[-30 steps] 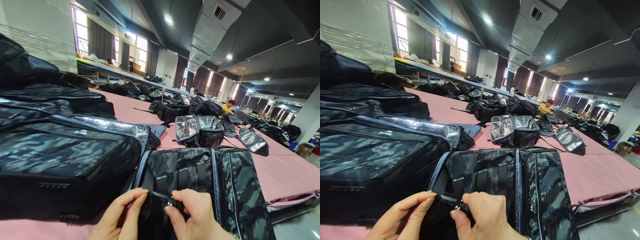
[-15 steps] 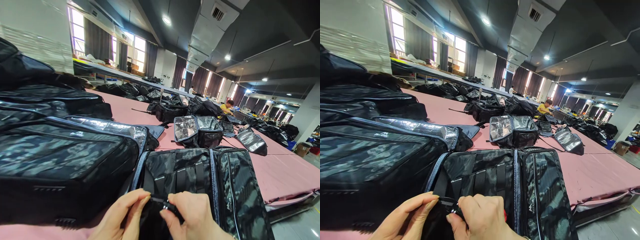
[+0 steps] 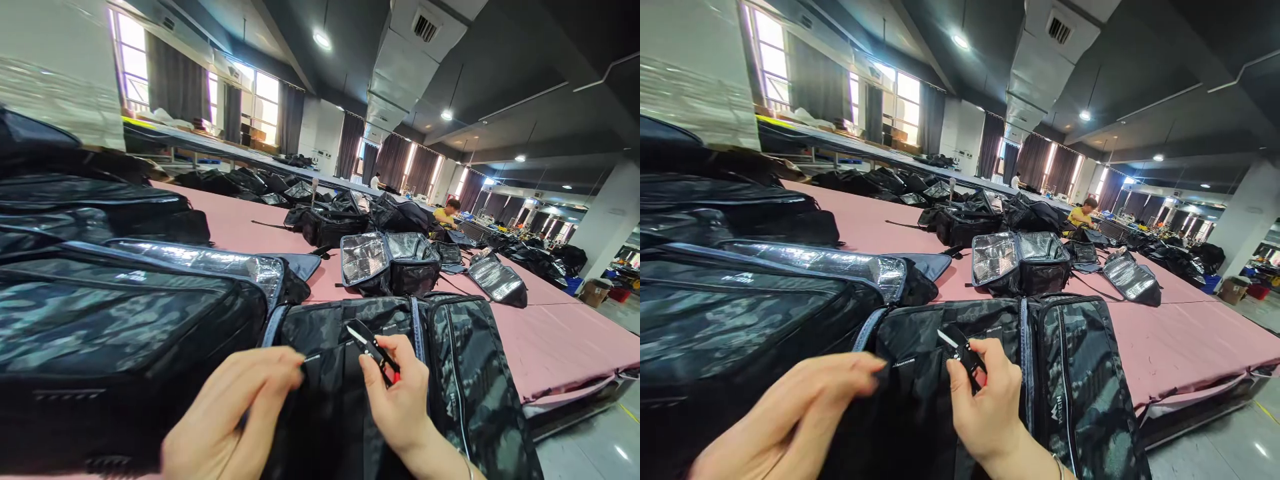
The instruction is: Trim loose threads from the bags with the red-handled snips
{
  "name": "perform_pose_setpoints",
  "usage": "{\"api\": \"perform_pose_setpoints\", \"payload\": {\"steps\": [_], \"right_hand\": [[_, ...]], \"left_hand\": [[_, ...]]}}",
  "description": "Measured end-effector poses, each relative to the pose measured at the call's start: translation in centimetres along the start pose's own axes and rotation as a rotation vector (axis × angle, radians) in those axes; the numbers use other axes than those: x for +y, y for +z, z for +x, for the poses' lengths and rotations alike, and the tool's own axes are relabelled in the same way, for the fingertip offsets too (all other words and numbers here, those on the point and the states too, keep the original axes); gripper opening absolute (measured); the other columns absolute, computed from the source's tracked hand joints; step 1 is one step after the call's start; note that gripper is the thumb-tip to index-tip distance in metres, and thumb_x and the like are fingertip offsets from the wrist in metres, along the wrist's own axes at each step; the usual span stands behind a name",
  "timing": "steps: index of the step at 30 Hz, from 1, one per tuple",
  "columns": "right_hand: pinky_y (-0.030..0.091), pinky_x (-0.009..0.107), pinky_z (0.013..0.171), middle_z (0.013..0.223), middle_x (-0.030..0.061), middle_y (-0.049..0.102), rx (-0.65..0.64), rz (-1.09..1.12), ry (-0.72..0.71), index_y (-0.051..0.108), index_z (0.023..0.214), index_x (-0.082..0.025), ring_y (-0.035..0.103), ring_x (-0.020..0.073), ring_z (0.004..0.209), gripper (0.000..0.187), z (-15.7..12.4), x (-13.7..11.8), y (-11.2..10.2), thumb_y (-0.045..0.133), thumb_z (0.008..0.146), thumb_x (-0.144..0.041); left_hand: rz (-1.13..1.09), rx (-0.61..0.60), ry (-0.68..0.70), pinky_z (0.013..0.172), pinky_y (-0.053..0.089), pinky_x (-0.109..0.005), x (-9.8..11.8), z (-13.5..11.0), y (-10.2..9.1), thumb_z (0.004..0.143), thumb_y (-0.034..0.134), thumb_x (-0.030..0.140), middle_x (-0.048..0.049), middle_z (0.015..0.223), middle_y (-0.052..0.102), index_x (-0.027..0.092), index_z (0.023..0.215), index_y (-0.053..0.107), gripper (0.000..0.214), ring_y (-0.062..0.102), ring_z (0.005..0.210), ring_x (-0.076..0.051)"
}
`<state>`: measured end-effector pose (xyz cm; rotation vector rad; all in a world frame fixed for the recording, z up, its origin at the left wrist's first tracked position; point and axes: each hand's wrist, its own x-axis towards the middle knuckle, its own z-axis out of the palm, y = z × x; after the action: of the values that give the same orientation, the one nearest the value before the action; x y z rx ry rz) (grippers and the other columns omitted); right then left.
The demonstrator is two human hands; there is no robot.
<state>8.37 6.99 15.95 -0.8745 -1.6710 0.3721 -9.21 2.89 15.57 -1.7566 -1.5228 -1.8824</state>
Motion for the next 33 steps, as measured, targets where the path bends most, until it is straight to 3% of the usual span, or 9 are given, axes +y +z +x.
{"api": "perform_pose_setpoints", "payload": {"steps": [3,7,9,13,18,25,33], "right_hand": [[0.053,0.022,0.058,0.080,0.0055,0.070,0.023,-0.042,0.019,0.057,0.097,-0.019,0.067,0.0153,0.068,0.017,0.3,0.4,0.2,0.056,0.087,-0.033],[0.052,0.022,0.059,0.078,0.0053,0.070,0.029,-0.089,0.020,0.056,0.097,-0.018,0.068,0.0159,0.069,0.017,0.6,0.7,0.3,0.055,0.088,-0.032],[0.052,0.022,0.059,0.077,0.0050,0.069,0.030,-0.103,0.006,0.056,0.097,-0.018,0.068,0.0156,0.067,0.017,0.7,0.8,0.3,0.054,0.088,-0.032],[0.052,0.022,0.059,0.078,0.0048,0.069,0.020,-0.134,-0.022,0.055,0.097,-0.018,0.067,0.0148,0.065,0.019,0.9,0.9,0.4,0.053,0.088,-0.034],[0.051,0.022,0.058,0.078,0.0058,0.069,0.007,-0.208,-0.042,0.056,0.097,-0.017,0.066,0.0152,0.066,0.020,0.8,1.3,0.6,0.051,0.089,-0.035],[0.044,0.023,0.054,0.075,0.0027,0.068,-0.009,-0.403,-0.222,0.059,0.094,-0.018,0.063,0.0152,0.059,0.021,1.5,1.2,0.3,0.046,0.093,-0.034],[0.024,0.028,0.044,0.067,-0.0016,0.062,-0.088,-0.757,-0.380,0.054,0.082,-0.022,0.060,0.0170,0.052,0.008,3.1,-1.0,0.4,0.050,0.088,-0.026]], "left_hand": [[0.117,-0.165,0.090,0.081,0.052,-0.036,-0.5,3.5,1.6,0.088,0.043,0.046,-0.0056,0.095,0.071,0.022,0.103,0.066,0.036,0.064,0.086,-0.023],[0.267,-0.404,0.055,0.068,0.051,-0.038,-1.1,6.4,3.2,0.084,0.036,0.047,-0.0069,0.088,0.073,0.023,0.092,0.072,0.044,0.065,0.080,-0.027],[0.242,-0.434,0.021,0.063,0.049,-0.035,-1.0,6.8,3.4,0.081,0.039,0.048,-0.0054,0.083,0.073,0.025,0.084,0.072,0.041,0.065,0.076,-0.026],[0.175,-0.382,-0.036,0.060,0.046,-0.032,-0.5,6.4,3.5,0.080,0.041,0.049,-0.0024,0.078,0.072,0.027,0.075,0.069,0.037,0.065,0.070,-0.023],[0.102,-0.255,-0.015,0.063,0.046,-0.029,-0.7,5.1,4.2,0.083,0.043,0.043,-0.0013,0.078,0.070,0.023,0.077,0.065,0.030,0.062,0.066,-0.018],[0.130,0.034,0.226,0.068,0.046,-0.026,-1.1,3.6,5.6,0.090,0.046,0.028,-0.0003,0.077,0.065,0.019,0.082,0.060,0.018,0.062,0.070,-0.014],[0.193,0.077,0.333,0.061,0.044,-0.025,-1.3,3.4,5.7,0.091,0.050,0.022,0.0010,0.073,0.061,0.018,0.082,0.056,0.012,0.058,0.064,-0.013]]}}
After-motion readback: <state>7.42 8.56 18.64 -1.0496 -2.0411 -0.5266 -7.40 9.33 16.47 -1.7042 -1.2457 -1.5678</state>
